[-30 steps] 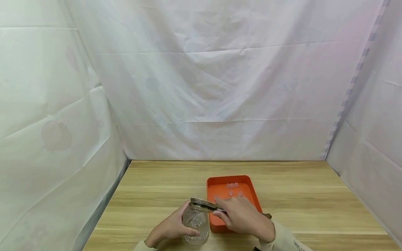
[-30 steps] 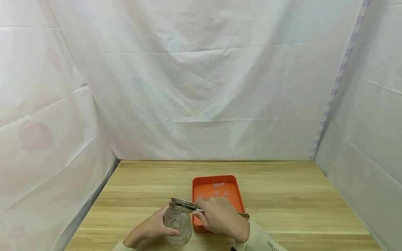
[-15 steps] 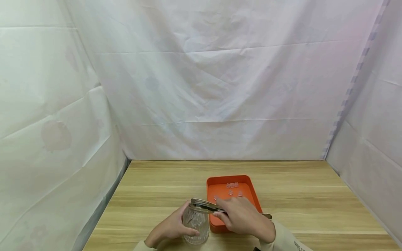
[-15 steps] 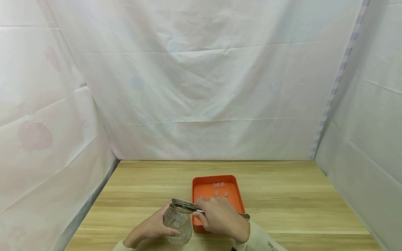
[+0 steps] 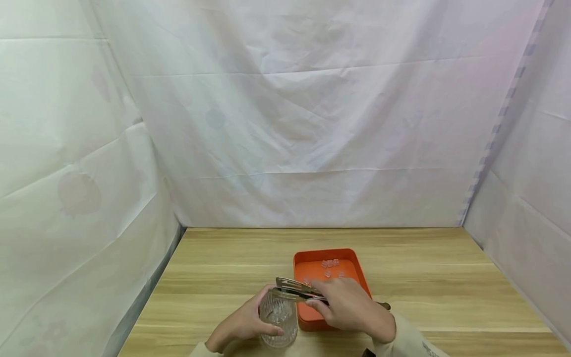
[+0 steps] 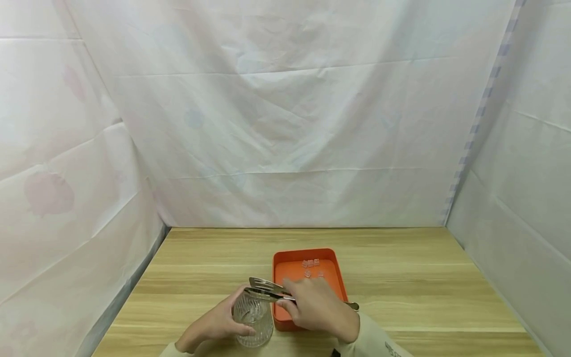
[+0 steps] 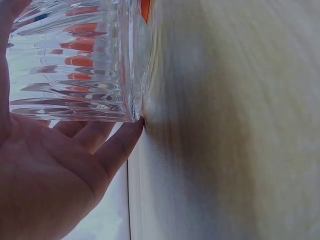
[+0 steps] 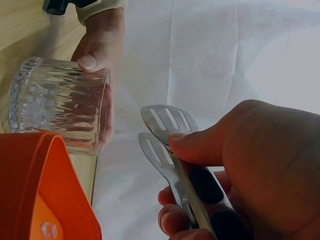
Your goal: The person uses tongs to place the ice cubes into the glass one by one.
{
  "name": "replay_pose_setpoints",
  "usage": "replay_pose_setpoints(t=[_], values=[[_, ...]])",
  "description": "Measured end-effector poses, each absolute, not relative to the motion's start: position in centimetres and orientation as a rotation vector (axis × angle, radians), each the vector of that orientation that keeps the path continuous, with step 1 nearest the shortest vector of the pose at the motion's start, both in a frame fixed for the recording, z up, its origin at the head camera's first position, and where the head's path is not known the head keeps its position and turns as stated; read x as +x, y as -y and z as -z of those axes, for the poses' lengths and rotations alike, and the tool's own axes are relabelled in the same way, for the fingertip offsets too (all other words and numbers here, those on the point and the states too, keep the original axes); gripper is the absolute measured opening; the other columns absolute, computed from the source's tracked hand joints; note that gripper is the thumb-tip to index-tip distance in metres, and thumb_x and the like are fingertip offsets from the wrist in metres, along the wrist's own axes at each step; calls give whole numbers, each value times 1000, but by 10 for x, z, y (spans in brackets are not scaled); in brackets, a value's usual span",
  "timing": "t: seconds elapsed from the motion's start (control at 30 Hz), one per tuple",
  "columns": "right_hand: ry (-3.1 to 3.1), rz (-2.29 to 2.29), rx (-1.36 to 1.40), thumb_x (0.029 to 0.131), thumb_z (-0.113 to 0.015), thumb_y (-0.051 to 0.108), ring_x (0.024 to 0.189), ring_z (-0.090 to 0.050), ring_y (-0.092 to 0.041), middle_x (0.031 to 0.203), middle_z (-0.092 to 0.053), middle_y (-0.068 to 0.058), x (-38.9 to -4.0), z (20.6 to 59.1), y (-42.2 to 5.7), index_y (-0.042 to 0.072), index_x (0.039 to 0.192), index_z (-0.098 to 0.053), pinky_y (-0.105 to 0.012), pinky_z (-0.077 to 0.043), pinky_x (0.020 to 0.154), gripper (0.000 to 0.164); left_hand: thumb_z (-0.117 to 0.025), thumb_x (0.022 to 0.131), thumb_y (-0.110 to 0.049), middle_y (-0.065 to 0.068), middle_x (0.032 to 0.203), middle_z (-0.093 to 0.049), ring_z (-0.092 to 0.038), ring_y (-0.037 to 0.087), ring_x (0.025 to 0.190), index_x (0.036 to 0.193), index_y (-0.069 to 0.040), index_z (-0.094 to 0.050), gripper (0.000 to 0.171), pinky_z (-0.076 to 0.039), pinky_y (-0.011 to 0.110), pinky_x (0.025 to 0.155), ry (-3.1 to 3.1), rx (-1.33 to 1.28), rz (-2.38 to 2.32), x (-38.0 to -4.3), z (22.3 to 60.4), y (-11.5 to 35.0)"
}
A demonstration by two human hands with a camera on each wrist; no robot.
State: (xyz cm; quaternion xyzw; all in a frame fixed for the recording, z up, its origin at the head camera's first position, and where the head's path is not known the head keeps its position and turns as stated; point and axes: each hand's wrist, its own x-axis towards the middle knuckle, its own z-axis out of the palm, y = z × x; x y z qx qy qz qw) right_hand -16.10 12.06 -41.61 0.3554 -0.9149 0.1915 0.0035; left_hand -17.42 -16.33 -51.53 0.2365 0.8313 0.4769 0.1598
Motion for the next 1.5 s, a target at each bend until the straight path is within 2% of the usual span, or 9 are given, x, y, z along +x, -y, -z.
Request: replay_pose_setpoints(t=[0.17, 0.27, 0.57, 0.8, 1.03, 1.27, 1.37, 1.5], values=[[2903, -621, 1082, 99, -53, 50, 46, -33, -3, 58, -37, 16, -161, 416, -127, 26, 89, -55, -22, -27, 43, 26, -86, 75, -36, 3, 133, -52, -53, 26, 117, 146, -30, -36, 87, -46, 43, 93, -2342, 702, -1388, -175, 516, 163], [2916, -612, 1057, 98, -55, 50, 48, -35, -3, 59, -39, 15, -162, 415, -131, 24, 92, -56, -22, -30, 44, 27, -86, 75, -35, 4, 133, -53, -53, 26, 117, 145, -28, -36, 87, -47, 40, 92, -2330, 711, -1405, -175, 517, 163], [2956, -680, 1008, 96, -59, 48, 51, -43, 0, 66, -48, 13, -168, 412, -143, 17, 103, -59, -23, -37, 46, 31, -87, 74, -35, 10, 139, -48, -52, 31, 119, 143, -31, -36, 87, -49, 43, 89, -2360, 701, -1393, -175, 515, 163], [2977, -632, 919, 95, -61, 48, 58, -49, 3, 86, -64, 9, -174, 410, -151, 12, 121, -62, -26, -45, 54, 44, -87, 74, -33, 11, 136, -50, -53, 32, 118, 143, -23, -37, 86, -51, 42, 87, -2343, 718, -1417, -176, 516, 162], [2971, -599, 891, 95, -59, 50, 60, -52, 1, 92, -67, 5, -177, 413, -158, 13, 121, -62, -26, -43, 52, 45, -87, 74, -32, 11, 135, -50, -54, 31, 117, 144, -17, -36, 87, -51, 38, 87, -2333, 728, -1428, -175, 517, 161], [2980, -551, 816, 94, -62, 48, 69, -64, -8, 120, -69, -10, -182, 415, -162, 11, 136, -58, -32, -49, 57, 56, -87, 74, -31, 10, 133, -51, -55, 29, 115, 144, -17, -37, 87, -50, 34, 86, -2330, 715, -1435, -174, 518, 161], [2994, -498, 783, 93, -64, 44, 75, -66, -15, 119, -69, -10, -185, 415, -165, 9, 131, -60, -33, -50, 58, 51, -88, 74, -30, 10, 132, -52, -55, 28, 114, 144, -18, -37, 87, -50, 34, 86, -2333, 712, -1438, -174, 518, 161], [3015, -429, 737, 91, -68, 42, 75, -66, -18, 108, -70, -6, -190, 414, -168, 10, 121, -63, -34, -50, 57, 44, -88, 73, -31, 10, 131, -53, -56, 28, 114, 143, -17, -37, 88, -51, 36, 87, -2343, 725, -1436, -174, 520, 161]])
